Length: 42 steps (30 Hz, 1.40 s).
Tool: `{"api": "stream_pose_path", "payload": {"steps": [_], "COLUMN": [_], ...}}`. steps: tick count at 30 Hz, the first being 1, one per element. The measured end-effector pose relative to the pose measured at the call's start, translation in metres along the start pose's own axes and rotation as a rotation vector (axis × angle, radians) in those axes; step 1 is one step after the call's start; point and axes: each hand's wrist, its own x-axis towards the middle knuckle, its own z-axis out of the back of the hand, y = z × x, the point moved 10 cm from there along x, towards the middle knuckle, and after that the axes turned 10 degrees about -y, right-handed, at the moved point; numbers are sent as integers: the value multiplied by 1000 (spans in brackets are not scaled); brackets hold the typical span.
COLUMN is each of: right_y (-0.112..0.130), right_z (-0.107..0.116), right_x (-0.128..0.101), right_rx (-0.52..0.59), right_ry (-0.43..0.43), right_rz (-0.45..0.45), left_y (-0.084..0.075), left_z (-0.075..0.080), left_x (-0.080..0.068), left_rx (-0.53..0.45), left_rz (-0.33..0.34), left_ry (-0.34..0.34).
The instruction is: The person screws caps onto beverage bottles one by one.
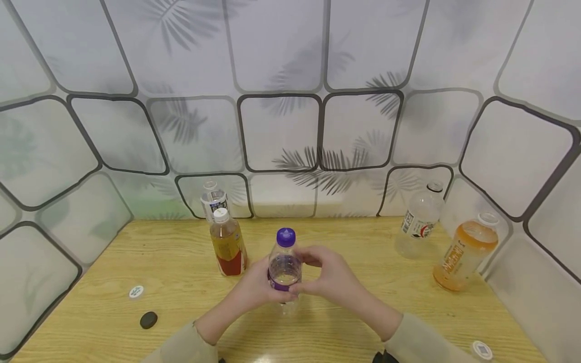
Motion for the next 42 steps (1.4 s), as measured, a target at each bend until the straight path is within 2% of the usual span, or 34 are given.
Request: {"api": "stream_pose_path", "payload": {"steps": [11,24,33,36,42], "right_y": [2,2,2,5,5], "right_z": [-4,-5,-3,-4,-5], "right_x": [-3,-1,-2,-1,-2], "right_rx": [-80,-84,-113,-121,-132], "right_ry": [-29,4,-1,1,17], "right_rz": [45,42,23,32,36], "left_y": [2,1,6,6,1], "left_z": [-2,-3,5,10,19], "left_x": [0,-1,-11,-14,-19], "left_rx": [-2,-16,-14,20,151], "left_rz": [11,34,57,48,18], "left_ry": [3,9,22,15,7]}}
